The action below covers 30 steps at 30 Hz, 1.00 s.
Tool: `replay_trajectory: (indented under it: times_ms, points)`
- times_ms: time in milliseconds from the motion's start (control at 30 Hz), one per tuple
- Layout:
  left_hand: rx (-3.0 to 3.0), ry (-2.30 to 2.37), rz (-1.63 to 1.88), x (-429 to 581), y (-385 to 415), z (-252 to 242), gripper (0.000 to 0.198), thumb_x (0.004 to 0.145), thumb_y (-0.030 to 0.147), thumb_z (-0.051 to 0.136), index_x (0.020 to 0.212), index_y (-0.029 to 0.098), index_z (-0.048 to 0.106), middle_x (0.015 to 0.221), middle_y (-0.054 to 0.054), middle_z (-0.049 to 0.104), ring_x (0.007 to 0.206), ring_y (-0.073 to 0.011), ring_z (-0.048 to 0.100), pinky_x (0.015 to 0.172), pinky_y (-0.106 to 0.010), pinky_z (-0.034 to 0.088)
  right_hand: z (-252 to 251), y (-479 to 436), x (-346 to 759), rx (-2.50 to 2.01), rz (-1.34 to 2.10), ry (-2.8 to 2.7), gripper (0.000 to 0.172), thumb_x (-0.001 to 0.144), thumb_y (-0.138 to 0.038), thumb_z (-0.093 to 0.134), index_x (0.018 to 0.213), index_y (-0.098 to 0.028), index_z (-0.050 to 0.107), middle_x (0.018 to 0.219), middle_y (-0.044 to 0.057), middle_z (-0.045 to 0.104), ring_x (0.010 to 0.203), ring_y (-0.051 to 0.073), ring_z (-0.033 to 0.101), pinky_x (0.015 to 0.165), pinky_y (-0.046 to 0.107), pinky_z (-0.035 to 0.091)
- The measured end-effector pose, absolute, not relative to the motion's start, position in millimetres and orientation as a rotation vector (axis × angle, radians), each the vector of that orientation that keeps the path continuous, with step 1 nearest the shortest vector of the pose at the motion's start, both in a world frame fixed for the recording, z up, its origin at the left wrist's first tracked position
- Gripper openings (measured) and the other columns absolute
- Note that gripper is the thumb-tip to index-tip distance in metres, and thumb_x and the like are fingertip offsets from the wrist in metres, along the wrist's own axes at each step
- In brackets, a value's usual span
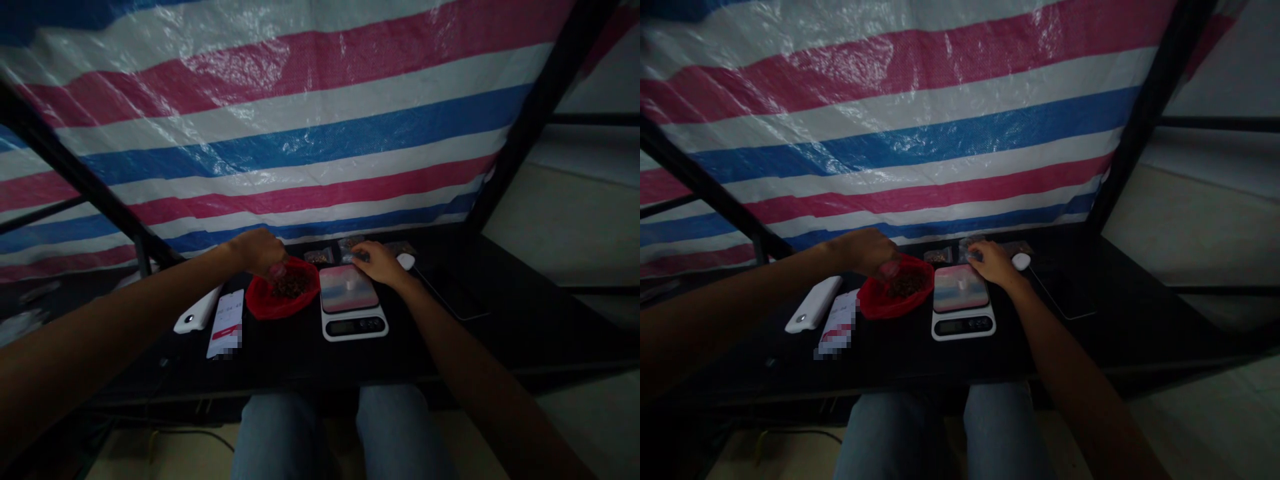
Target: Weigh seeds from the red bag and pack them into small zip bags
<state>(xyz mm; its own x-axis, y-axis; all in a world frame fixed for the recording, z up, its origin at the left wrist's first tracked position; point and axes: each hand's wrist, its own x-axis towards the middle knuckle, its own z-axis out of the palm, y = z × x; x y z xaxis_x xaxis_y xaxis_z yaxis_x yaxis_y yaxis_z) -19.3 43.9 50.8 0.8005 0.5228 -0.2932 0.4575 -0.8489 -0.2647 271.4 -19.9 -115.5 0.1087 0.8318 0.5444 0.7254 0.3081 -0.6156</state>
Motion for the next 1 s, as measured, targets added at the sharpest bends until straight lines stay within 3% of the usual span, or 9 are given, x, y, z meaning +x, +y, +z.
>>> replay_trajectory:
  times_ms: [267,467,600,700,833,933,1000]
  points:
    - [-2.68,-0.522,0.629,-24.1,45.7,50.6,0.028,0.078,0.042,0.075,0.097,0.021,0.077,0.098,-0.008,0.078,0.09,-0.0254,0.068,0.088,-0.036,0.045,-109.5,-25.2,281.7,-1.667,0.106,-1.72,0.022,0.087,-0.011,0.063,0.102,-0.019,0.077,0.107,0.008,0.079,0.098,0.023,0.072,0.09,0.036,0.053]
    - [-2.897,-0.538,0.209,9.2,53.0,38.7,0.043,0.092,0.051,0.057,0.121,0.022,0.07,0.118,-0.011,0.072,0.097,-0.0255,0.068,0.087,-0.035,0.047,-96.1,-34.8,280.2,-1.936,-0.093,-1.651,0.023,0.086,-0.014,0.061,0.097,-0.021,0.08,0.107,0.009,0.078,0.102,0.028,0.069,0.091,0.039,0.049]
    - [-3.2,-0.818,-0.184,59.7,61.8,4.0,0.047,0.091,0.051,0.058,0.118,0.015,0.069,0.115,-0.014,0.072,0.099,-0.0271,0.067,0.084,-0.034,0.049,-96.0,-35.9,277.2,-1.908,-0.055,-1.614,0.022,0.084,-0.015,0.06,0.089,-0.022,0.081,0.1,0.009,0.078,0.097,0.026,0.068,0.089,0.036,0.048]
    - [-3.302,-0.84,-0.229,93.7,68.5,-24.0,0.052,0.093,0.055,0.053,0.117,0.012,0.069,0.103,-0.012,0.075,0.087,-0.0244,0.069,0.076,-0.032,0.05,-99.0,-34.6,277.9,-1.88,-0.029,-1.578,0.023,0.083,-0.013,0.061,0.091,-0.022,0.08,0.099,0.007,0.078,0.094,0.024,0.069,0.088,0.034,0.048]
    - [-3.439,-0.747,-0.22,112.5,81.2,-44.2,0.056,0.087,0.058,0.062,0.125,0.018,0.068,0.111,-0.007,0.077,0.093,-0.0219,0.071,0.079,-0.027,0.052,-100.4,-32.4,281.1,-1.888,-0.067,-1.492,0.023,0.084,-0.014,0.059,0.094,-0.02,0.079,0.098,0.008,0.077,0.091,0.024,0.068,0.086,0.034,0.049]
    - [-3.429,-0.824,-0.267,104.6,95.6,-48.0,0.05,0.091,0.05,0.054,0.123,0.014,0.069,0.118,-0.011,0.075,0.102,-0.0256,0.07,0.087,-0.031,0.053,-99.3,-30.7,281.6,-1.87,-0.076,-1.423,0.024,0.084,-0.014,0.057,0.095,-0.02,0.078,0.097,0.008,0.077,0.091,0.024,0.068,0.085,0.035,0.049]
    - [-3.4,-0.914,-0.25,92.2,105.2,-49.8,0.046,0.086,0.039,0.058,0.121,0.012,0.07,0.118,-0.014,0.075,0.104,-0.0282,0.07,0.089,-0.033,0.053,-98.9,-29.4,281.1,-1.854,-0.071,-1.39,0.024,0.084,-0.015,0.057,0.094,-0.02,0.078,0.097,0.008,0.076,0.089,0.023,0.068,0.084,0.034,0.05]
